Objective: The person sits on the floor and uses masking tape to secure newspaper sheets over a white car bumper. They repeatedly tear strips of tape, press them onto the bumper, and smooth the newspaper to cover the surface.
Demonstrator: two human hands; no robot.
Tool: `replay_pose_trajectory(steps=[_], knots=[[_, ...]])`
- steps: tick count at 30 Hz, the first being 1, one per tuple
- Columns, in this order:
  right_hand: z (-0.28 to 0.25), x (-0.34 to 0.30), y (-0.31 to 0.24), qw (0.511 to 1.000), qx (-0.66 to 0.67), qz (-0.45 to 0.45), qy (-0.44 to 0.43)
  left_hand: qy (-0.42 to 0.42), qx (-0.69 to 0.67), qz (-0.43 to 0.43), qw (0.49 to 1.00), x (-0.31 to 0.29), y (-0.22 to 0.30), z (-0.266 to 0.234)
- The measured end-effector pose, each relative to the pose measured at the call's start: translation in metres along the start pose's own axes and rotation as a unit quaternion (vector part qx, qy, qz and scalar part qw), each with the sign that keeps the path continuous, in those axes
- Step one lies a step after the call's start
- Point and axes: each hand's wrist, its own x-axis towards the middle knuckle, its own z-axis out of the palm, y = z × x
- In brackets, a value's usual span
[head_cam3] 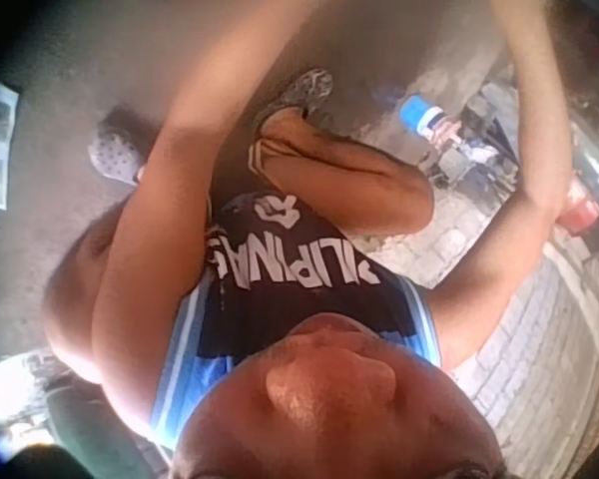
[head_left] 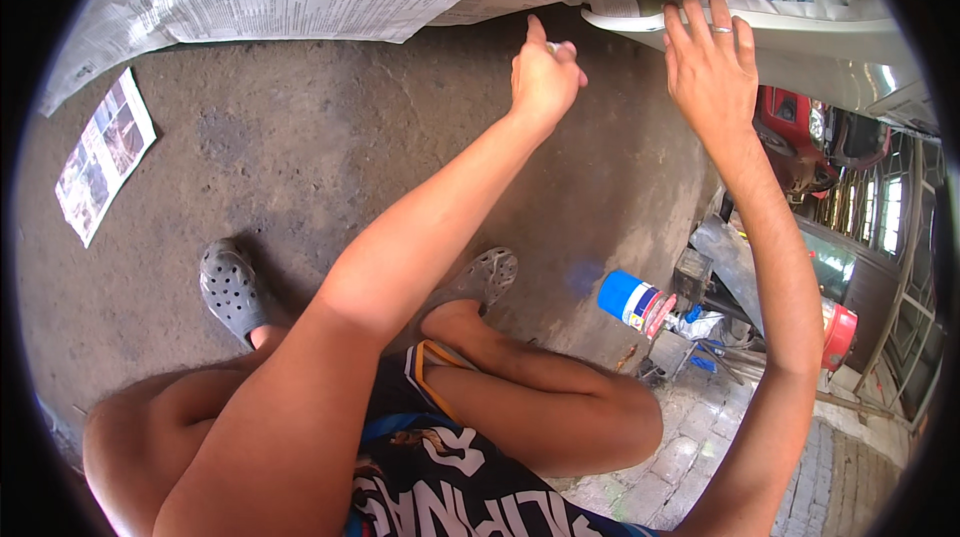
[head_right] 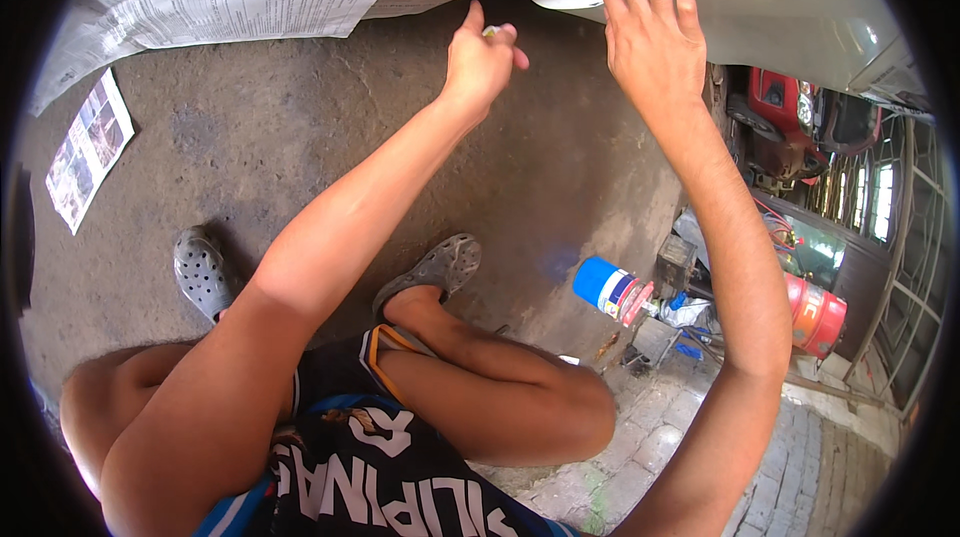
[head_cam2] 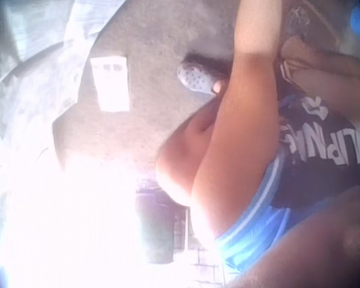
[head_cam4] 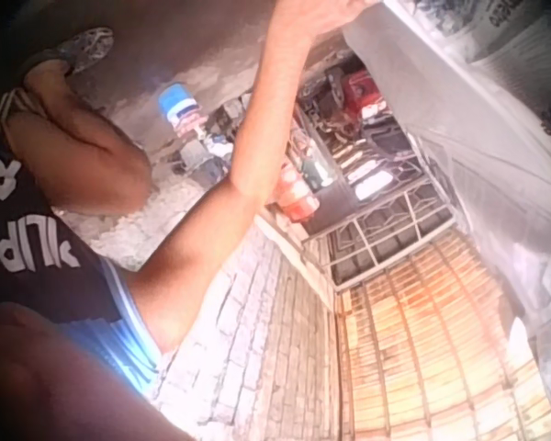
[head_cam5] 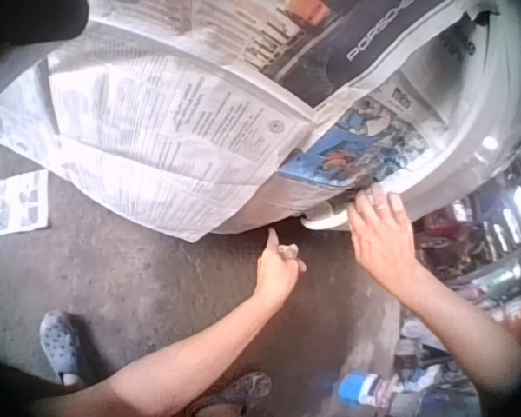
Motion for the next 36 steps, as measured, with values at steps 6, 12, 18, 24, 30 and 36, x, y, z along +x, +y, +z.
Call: replay_pose_trajectory(steps=[6, 12, 18, 24, 30, 36], knots=[[-0.011, -0.020, -0.042, 0.915, 0.384, 0.097, -0.082, -0.188, 0.021, 0.145, 0.971, -0.020, -0.011, -0.013], [0.018, -0.017, -0.067, 0.658, 0.708, 0.236, -0.098, -0.252, 0.025, 0.152, 0.955, -0.021, -0.009, -0.023], [0.025, -0.008, -0.060, 0.736, 0.644, 0.165, -0.128, -0.303, -0.021, 0.123, 0.945, -0.017, -0.008, -0.035], [0.024, -0.005, -0.056, 0.494, 0.789, 0.262, -0.254, -0.315, -0.032, 0.135, 0.939, -0.011, -0.016, -0.044], [0.026, -0.011, -0.051, 0.464, 0.796, 0.285, -0.264, -0.318, 0.010, 0.160, 0.934, -0.010, -0.021, -0.048], [0.028, -0.014, -0.059, 0.550, 0.766, 0.280, -0.182, -0.317, 0.055, 0.187, 0.928, -0.008, -0.019, -0.048]])
